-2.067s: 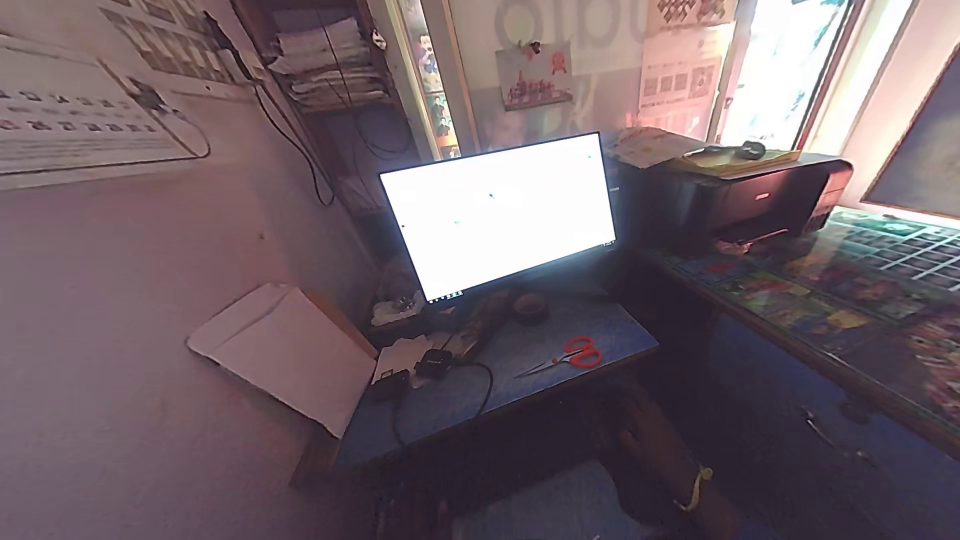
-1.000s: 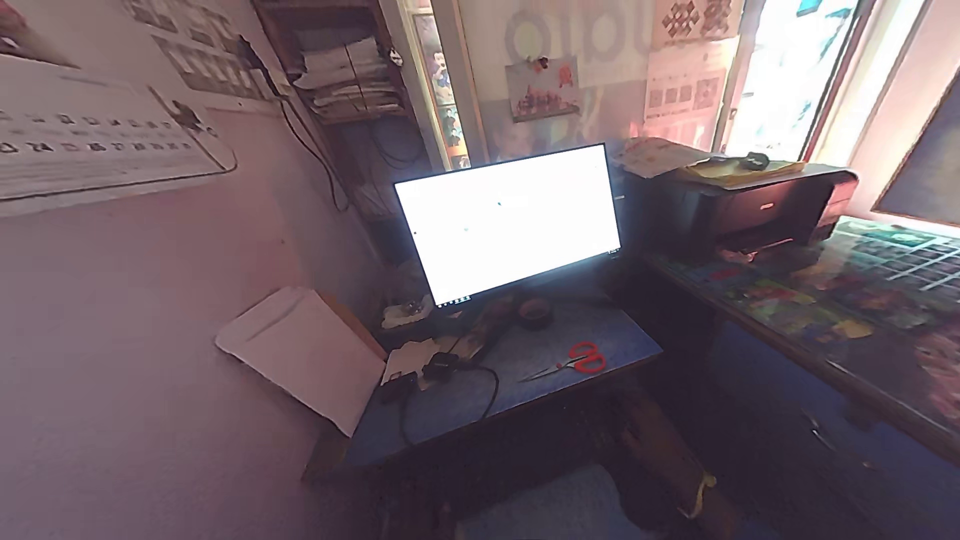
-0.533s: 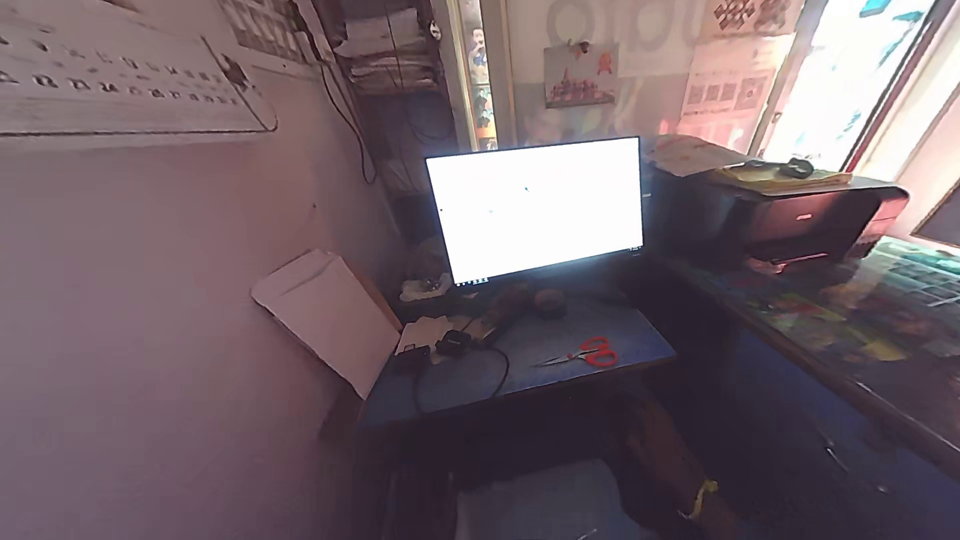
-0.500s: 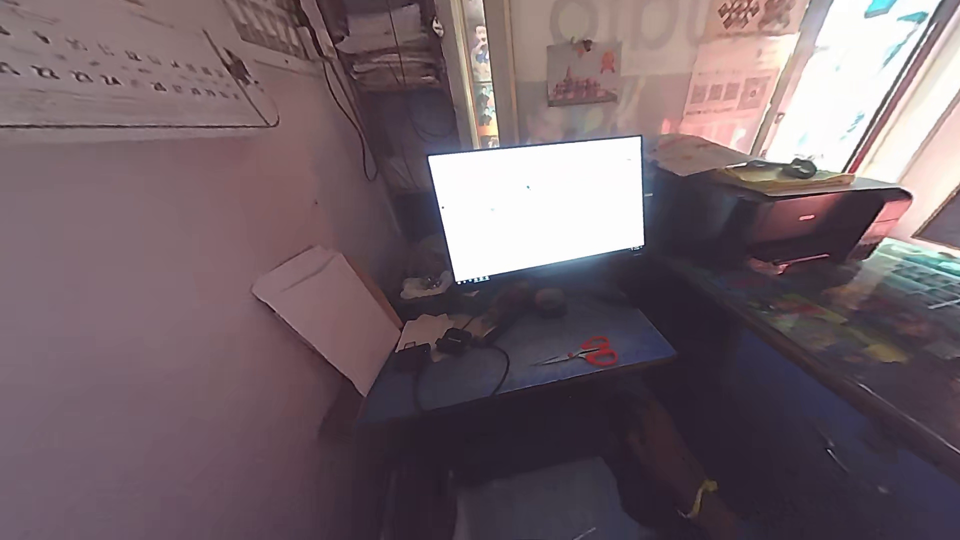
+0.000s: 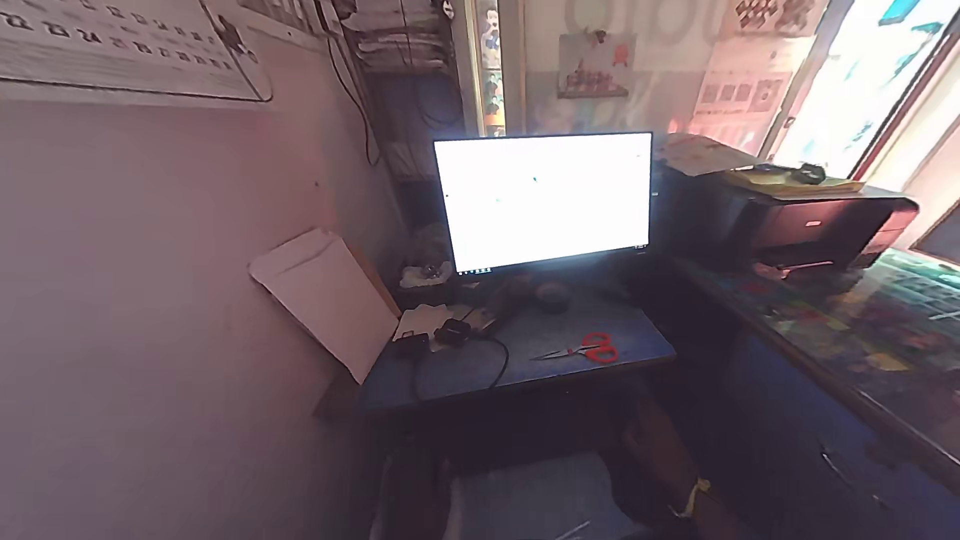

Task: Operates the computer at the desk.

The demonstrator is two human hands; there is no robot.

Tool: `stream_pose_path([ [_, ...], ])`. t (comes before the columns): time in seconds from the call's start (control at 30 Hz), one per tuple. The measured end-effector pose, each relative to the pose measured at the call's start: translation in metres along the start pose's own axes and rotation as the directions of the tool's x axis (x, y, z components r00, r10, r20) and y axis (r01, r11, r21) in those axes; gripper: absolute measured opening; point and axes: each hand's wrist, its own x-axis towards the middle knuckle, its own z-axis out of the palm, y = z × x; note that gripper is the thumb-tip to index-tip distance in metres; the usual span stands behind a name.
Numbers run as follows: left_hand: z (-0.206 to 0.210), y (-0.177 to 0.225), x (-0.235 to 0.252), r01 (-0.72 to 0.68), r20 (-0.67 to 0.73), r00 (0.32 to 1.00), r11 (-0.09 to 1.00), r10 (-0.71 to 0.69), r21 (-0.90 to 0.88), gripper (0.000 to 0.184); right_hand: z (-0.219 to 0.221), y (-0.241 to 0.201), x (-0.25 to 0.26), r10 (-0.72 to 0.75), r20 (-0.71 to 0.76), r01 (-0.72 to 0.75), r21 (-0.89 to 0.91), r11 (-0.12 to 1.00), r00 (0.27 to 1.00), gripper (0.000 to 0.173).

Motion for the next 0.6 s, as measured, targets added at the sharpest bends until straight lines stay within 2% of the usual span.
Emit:
stream_pose_path([
  [0.13, -0.014, 0.009, 0.008, 0.04, 0.074, 0.996, 0.999, -0.041, 0.01, 0.063, -0.003, 0.001, 0.004, 0.058, 0.044, -0.058, 0.016, 0.998, 0.997, 0.059],
  [0.23, -0.019, 0.013, 0.002, 0.106, 0.125, 0.987, 0.994, -0.102, -0.03, 0.064, 0.007, 0.004, -0.002, 0.073, 0.021, -0.073, -0.003, 0.997, 0.997, 0.061],
  [0.6, -0.014, 0.011, 0.004, 0.08, 0.074, 0.994, 0.995, -0.075, -0.066, 0.062, 0.001, -0.001, 0.003, 0.071, 0.006, -0.071, 0.064, 0.995, 0.997, 0.061],
])
